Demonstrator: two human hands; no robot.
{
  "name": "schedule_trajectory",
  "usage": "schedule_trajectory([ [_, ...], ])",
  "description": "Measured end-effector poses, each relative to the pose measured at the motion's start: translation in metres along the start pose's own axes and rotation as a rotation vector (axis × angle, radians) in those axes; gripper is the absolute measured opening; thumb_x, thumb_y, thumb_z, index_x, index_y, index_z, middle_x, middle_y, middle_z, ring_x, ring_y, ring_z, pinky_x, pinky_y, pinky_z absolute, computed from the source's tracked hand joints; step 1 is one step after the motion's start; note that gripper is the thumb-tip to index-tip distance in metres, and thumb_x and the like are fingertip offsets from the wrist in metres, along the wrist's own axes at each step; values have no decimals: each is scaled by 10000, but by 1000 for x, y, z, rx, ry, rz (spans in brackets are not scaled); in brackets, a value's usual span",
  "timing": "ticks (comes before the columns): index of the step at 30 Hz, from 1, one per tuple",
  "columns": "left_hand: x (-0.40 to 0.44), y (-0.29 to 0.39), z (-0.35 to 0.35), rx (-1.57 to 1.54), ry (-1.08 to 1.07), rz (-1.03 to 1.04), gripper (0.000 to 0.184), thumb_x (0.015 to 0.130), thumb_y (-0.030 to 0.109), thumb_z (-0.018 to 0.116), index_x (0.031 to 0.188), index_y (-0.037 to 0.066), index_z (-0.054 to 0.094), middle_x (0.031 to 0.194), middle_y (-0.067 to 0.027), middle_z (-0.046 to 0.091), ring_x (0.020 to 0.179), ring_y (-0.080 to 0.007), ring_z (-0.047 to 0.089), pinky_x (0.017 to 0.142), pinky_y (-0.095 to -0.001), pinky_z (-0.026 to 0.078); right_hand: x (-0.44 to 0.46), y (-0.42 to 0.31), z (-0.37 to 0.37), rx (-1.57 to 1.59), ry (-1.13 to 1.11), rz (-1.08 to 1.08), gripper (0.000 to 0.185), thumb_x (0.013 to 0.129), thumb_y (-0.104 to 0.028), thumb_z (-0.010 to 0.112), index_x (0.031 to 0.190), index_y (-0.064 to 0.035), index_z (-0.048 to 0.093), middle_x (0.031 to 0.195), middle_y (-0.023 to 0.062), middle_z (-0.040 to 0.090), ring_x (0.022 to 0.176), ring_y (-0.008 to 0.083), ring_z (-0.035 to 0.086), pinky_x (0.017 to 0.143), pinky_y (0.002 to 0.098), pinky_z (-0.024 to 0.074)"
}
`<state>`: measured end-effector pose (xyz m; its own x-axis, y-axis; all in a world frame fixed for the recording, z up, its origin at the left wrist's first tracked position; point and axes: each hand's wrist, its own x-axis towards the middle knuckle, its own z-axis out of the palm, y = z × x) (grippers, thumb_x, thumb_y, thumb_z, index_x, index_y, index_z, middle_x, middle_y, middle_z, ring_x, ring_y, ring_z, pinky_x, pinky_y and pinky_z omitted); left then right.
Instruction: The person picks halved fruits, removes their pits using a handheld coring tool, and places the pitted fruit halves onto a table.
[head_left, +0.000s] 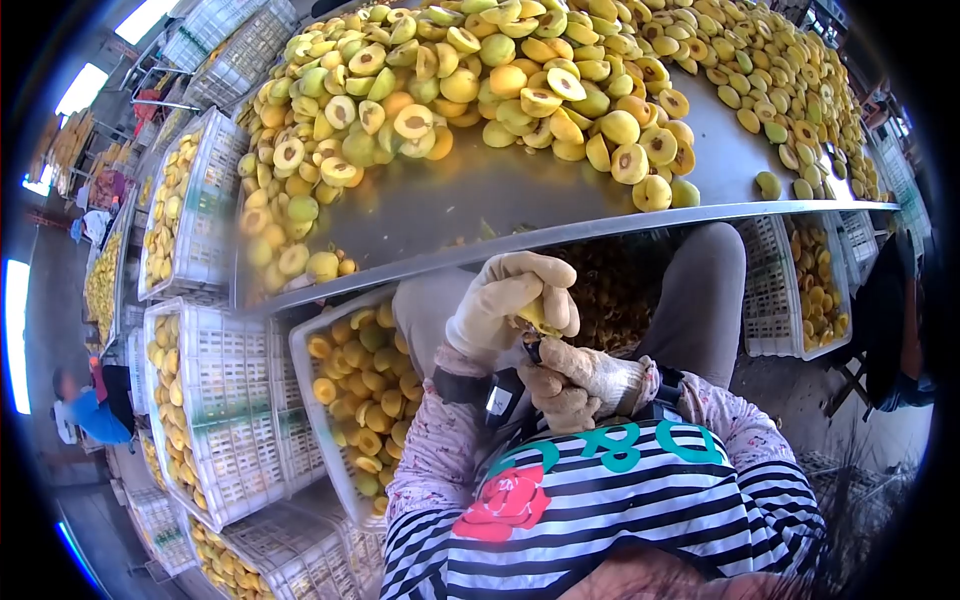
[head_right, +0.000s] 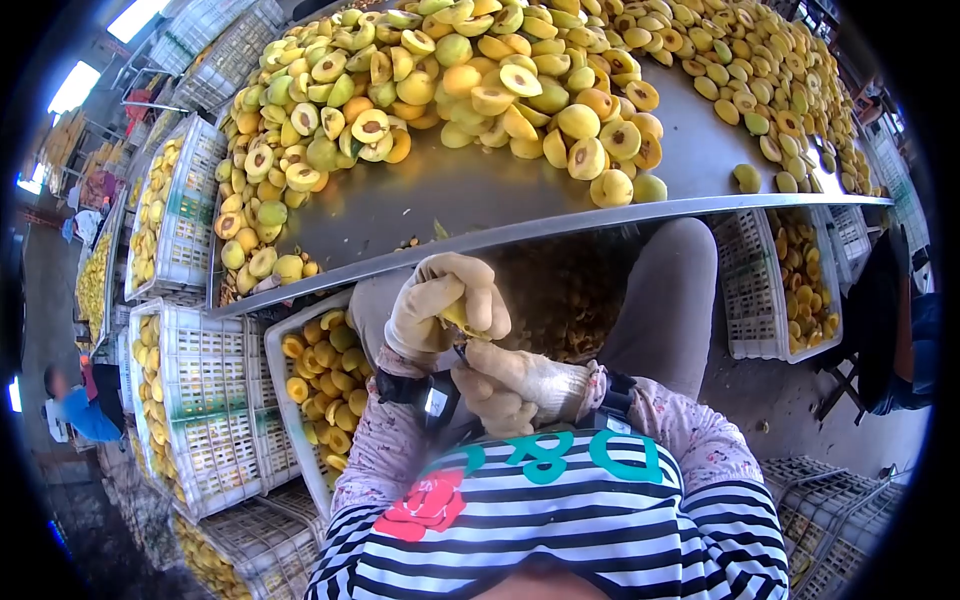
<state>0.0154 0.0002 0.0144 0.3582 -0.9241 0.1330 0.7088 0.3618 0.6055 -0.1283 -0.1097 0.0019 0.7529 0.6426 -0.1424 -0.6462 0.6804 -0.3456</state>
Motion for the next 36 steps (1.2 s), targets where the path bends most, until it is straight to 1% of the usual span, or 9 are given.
schedule_trajectory([
  [10, -8, -15, -9, -208, -166, 32, 321, 942, 152, 556, 1165, -43, 682, 780, -144, 695, 784, -308, 700, 717, -365, 563, 1, 18, -7, 96, -67, 33, 454, 1023, -561, 487, 846, -143, 477, 576, -60, 410, 436, 41, 341, 381, 199, 284],
  [16, -21, -50, -17, -476, 460, 77, 338, 1037, 192, 502, 1326, 16, 522, 1003, -75, 652, 944, -291, 665, 826, -396, 580, -10, -4, -11, 180, -416, -135, 525, 980, -641, 486, 791, -152, 510, 484, -78, 360, 346, 84, 335, 379, 246, 328],
  [20, -48, -44, -25, -369, 753, 108, 320, 1050, 200, 457, 1294, 14, 547, 1026, -107, 672, 967, -315, 669, 892, -454, 571, -1, -21, 6, 5, 674, -391, 486, 1003, -619, 464, 799, -179, 496, 545, -64, 398, 388, 75, 342, 395, 278, 275],
  [22, -77, -30, -37, -337, 710, 281, 349, 1028, 210, 476, 1291, -4, 554, 1022, -146, 685, 975, -340, 666, 907, -499, 560, -1, -21, 3, 24, 607, -364, 473, 1007, -619, 453, 855, -175, 518, 555, -64, 342, 393, 75, 294, 398, 277, 228],
  [24, -118, -11, -47, -52, 793, 572, 363, 1009, 225, 516, 1274, -19, 565, 1040, -150, 688, 976, -332, 669, 922, -468, 558, 3, -19, 4, -130, 656, -403, 483, 1006, -624, 451, 838, -174, 506, 552, -58, 338, 390, 81, 278, 397, 280, 225],
  [26, -179, -5, -76, 1421, 1209, 679, 349, 1002, 230, 542, 1225, -33, 599, 1086, -161, 692, 980, -304, 671, 909, -410, 555, 5, -19, -7, -109, 666, -356, 496, 1009, -619, 454, 815, -164, 480, 549, -45, 335, 387, 93, 280, 393, 290, 231],
  [28, -256, -19, -132, 1485, 1753, 519, 372, 986, 253, 582, 1199, -47, 636, 1192, -215, 676, 1096, -325, 642, 972, -426, 493, 5, -23, -5, -41, 708, -321, 492, 1017, -602, 454, 807, -157, 471, 550, -37, 338, 387, 98, 287, 394, 293, 237],
  [31, -369, -70, -210, 1998, 1896, -940, 589, 897, 289, 651, 1372, -18, 488, 1373, -261, 515, 1244, -450, 497, 1044, -514, 419, 8, -24, -4, -79, 751, -332, 455, 1031, -547, 461, 802, -154, 470, 545, -27, 334, 389, 107, 276, 403, 289, 229],
  [36, -167, 34, -94, 1821, 1364, 272, 337, 914, 91, 642, 1221, -17, 554, 1221, -178, 562, 1113, -315, 561, 979, -415, 453, -1, -34, -15, -38, 719, -332, 419, 1035, -497, 471, 803, -148, 474, 581, -15, 392, 436, 111, 347, 459, 283, 284],
])
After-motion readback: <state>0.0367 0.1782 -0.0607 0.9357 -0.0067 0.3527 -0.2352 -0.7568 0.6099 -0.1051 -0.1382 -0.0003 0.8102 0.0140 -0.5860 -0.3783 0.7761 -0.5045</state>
